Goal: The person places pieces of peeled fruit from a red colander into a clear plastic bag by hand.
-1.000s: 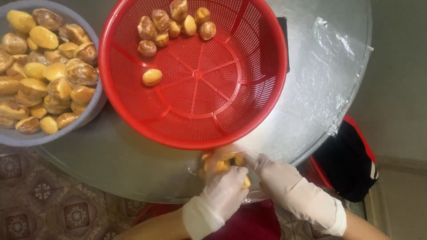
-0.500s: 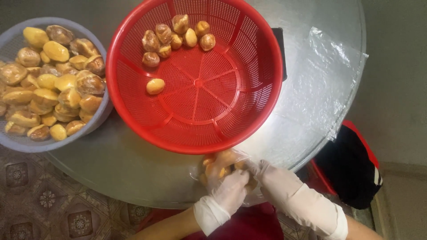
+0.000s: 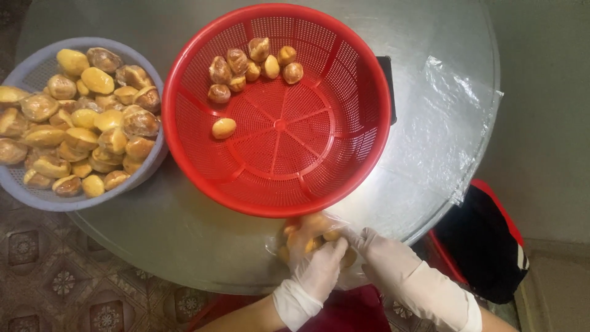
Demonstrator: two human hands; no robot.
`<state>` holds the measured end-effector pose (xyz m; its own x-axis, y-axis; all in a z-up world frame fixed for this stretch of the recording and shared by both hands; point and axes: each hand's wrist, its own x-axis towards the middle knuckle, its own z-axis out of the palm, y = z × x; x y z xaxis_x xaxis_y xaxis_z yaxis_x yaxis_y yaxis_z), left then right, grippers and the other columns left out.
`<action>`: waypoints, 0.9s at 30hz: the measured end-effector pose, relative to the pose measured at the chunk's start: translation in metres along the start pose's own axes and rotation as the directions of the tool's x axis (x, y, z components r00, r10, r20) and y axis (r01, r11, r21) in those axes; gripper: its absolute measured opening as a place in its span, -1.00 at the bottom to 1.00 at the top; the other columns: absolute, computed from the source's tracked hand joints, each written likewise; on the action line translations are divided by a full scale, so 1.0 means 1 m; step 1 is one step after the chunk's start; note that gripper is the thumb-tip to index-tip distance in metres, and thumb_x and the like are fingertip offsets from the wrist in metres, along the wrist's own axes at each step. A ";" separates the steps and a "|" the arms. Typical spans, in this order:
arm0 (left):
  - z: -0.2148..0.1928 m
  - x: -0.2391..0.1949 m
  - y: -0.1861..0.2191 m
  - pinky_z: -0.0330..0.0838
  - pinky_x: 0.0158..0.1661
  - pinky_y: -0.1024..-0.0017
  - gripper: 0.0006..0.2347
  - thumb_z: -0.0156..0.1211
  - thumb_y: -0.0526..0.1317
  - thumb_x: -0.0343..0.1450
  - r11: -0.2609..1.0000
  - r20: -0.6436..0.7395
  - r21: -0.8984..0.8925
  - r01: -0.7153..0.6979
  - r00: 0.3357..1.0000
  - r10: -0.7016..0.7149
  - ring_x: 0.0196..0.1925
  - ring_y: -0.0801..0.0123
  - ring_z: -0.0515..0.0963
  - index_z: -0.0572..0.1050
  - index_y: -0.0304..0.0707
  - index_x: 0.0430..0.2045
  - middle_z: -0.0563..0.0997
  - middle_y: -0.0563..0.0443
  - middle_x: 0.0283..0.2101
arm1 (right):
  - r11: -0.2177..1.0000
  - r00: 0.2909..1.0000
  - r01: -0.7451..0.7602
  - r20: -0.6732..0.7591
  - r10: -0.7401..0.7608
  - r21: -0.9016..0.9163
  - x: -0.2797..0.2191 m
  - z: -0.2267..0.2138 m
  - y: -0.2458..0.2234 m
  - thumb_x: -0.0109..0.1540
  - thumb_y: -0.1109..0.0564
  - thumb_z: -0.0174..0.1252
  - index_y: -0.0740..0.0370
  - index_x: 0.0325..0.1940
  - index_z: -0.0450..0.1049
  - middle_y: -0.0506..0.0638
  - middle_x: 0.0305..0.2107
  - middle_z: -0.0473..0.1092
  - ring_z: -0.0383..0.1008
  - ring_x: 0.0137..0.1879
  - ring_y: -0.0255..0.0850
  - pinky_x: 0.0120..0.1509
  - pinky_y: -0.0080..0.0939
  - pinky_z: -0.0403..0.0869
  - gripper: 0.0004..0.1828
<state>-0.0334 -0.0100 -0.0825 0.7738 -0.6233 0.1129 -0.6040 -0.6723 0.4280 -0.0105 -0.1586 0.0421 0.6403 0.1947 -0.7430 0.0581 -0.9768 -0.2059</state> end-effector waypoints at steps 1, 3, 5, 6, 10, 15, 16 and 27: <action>-0.012 0.002 0.003 0.39 -0.18 0.38 -0.67 0.10 -0.45 0.18 1.000 -0.085 0.029 0.004 0.996 -0.002 -0.34 0.15 0.53 0.39 -0.29 -0.18 0.52 -0.12 -0.37 | 1.000 0.999 0.026 -0.021 -0.026 -0.002 0.000 0.001 0.000 0.08 0.28 -0.17 -0.33 0.42 -0.26 0.00 -0.28 0.18 0.42 -0.36 0.02 -0.32 0.06 0.41 -0.09; -0.020 0.002 0.005 0.47 -0.34 0.40 -0.74 0.08 -0.45 0.18 0.998 -0.171 0.056 0.012 0.985 -0.003 -0.53 0.20 0.55 0.48 -0.20 -0.29 0.53 -0.03 -0.54 | 0.999 0.998 0.052 -0.041 -0.053 -0.006 0.001 0.006 0.002 0.08 0.31 -0.18 -0.21 0.45 -0.27 0.02 -0.32 0.19 0.40 -0.40 0.01 -0.35 0.05 0.40 -0.09; -0.012 0.000 0.003 0.39 -0.69 0.32 -0.79 0.06 -0.42 0.21 0.993 -0.083 0.117 0.004 0.996 0.006 -0.71 0.22 0.47 0.48 -0.19 -0.34 0.43 -0.02 -0.64 | 0.998 0.995 0.060 -0.077 -0.060 -0.001 0.004 0.013 0.006 0.07 0.28 -0.16 -0.18 0.41 -0.18 0.05 -0.30 0.20 0.41 -0.40 0.09 -0.37 0.13 0.39 -0.15; -0.015 0.000 0.003 0.39 -0.69 0.32 -0.79 0.06 -0.42 0.21 0.993 -0.084 0.118 0.002 0.996 0.008 -0.71 0.22 0.47 0.48 -0.19 -0.34 0.43 -0.02 -0.64 | 0.998 0.995 0.059 -0.078 -0.059 -0.001 0.007 0.017 0.008 0.07 0.28 -0.16 -0.18 0.41 -0.18 0.05 -0.30 0.20 0.41 -0.40 0.09 -0.37 0.13 0.39 -0.15; -0.017 -0.001 0.004 0.45 -0.49 0.19 -0.82 0.12 -0.42 0.20 0.996 0.135 0.083 0.012 0.991 -0.023 -0.52 0.08 0.53 0.48 -0.23 -0.37 0.50 -0.07 -0.52 | 0.993 0.981 0.104 -0.160 -0.111 -0.052 0.018 0.037 0.021 -0.03 0.32 -0.11 0.02 0.32 -0.03 0.09 -0.32 0.21 0.42 -0.48 0.13 -0.48 0.17 0.39 -0.19; -0.005 -0.001 0.000 0.42 -0.55 0.12 -0.86 0.06 -0.39 0.25 0.999 0.159 0.043 0.017 0.987 -0.024 -0.59 0.01 0.51 0.48 -0.17 -0.39 0.47 -0.12 -0.60 | 0.994 0.985 0.104 -0.135 -0.106 -0.019 0.007 0.024 0.012 0.00 0.30 -0.08 -0.06 0.39 -0.15 0.07 -0.29 0.22 0.42 -0.43 0.07 -0.46 0.09 0.42 -0.11; -0.003 -0.002 0.000 0.43 -0.54 0.17 -0.85 0.08 -0.41 0.23 0.994 0.152 0.110 -0.009 0.988 -0.008 -0.61 0.08 0.52 0.50 -0.15 -0.41 0.48 -0.07 -0.62 | 0.998 0.995 0.039 -0.093 -0.034 0.046 0.004 0.019 0.009 0.07 0.25 -0.11 0.00 0.29 -0.06 0.06 -0.31 0.26 0.45 -0.39 0.04 -0.38 0.04 0.43 -0.30; -0.003 -0.004 0.002 0.36 -0.65 0.31 -0.86 0.10 -0.44 0.14 0.922 0.062 0.385 -0.032 0.998 0.008 -0.68 0.23 0.48 0.49 -0.11 -0.76 0.43 0.02 -0.71 | 0.992 0.973 0.127 -0.194 -0.124 0.001 0.006 0.034 0.018 -0.02 0.26 -0.10 -0.15 0.41 -0.18 -0.02 -0.38 0.17 0.30 -0.53 -0.03 -0.59 0.03 0.27 -0.07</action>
<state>-0.0375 -0.0079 -0.0792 0.7553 -0.6526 0.0603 -0.6552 -0.7540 0.0456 -0.0312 -0.1725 0.0124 0.7647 0.2933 -0.5737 0.1378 -0.9442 -0.2991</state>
